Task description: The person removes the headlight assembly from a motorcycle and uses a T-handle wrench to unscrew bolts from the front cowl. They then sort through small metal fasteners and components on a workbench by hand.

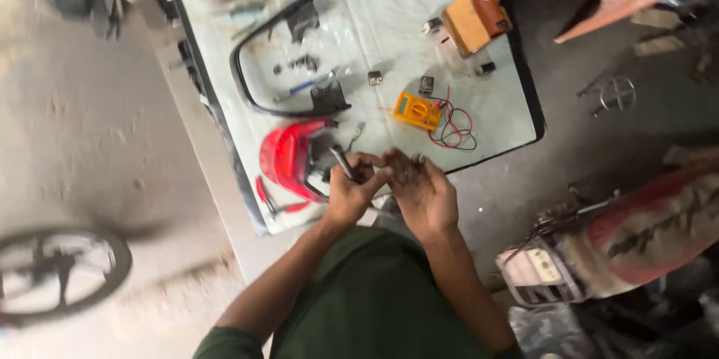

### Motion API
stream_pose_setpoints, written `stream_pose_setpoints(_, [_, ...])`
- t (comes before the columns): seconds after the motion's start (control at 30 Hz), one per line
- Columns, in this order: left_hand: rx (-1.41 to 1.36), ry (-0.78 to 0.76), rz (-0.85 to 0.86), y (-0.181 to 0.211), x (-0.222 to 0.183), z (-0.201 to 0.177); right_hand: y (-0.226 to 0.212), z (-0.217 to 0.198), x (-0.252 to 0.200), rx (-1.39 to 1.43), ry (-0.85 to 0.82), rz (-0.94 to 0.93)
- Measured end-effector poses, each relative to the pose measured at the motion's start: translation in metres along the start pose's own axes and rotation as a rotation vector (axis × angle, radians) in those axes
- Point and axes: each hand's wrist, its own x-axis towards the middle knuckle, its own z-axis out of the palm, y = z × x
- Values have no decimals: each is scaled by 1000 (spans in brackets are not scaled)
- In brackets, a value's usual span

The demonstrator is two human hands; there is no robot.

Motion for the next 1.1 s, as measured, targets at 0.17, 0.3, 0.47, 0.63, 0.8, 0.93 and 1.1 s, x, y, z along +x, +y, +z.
stream_pose_setpoints(0.17, [438, 27, 223, 33, 4, 64, -68, 17, 27, -83, -199, 140])
stream_pose_setpoints(0.3, [331, 117, 307, 21, 21, 112, -105, 23, 46, -192, -242, 199])
stream_pose_setpoints(0.47, [248, 268, 164, 9, 34, 146, -138, 27, 61, -213, -359, 264])
stream_pose_setpoints(0.63, [227, 254, 165, 19, 43, 162, -159, 30, 69, -228, -413, 253])
stream_pose_setpoints(0.8, [158, 173, 193, 16, 53, 175, -169, 36, 64, -222, -379, 189])
stream_pose_setpoints(0.93, [43, 175, 265, -11, 76, 186, -185, 31, 66, -126, -190, 183])
stream_pose_setpoints(1.1, [-121, 242, 175, -38, 100, 206, -225, -10, 67, -68, -103, 138])
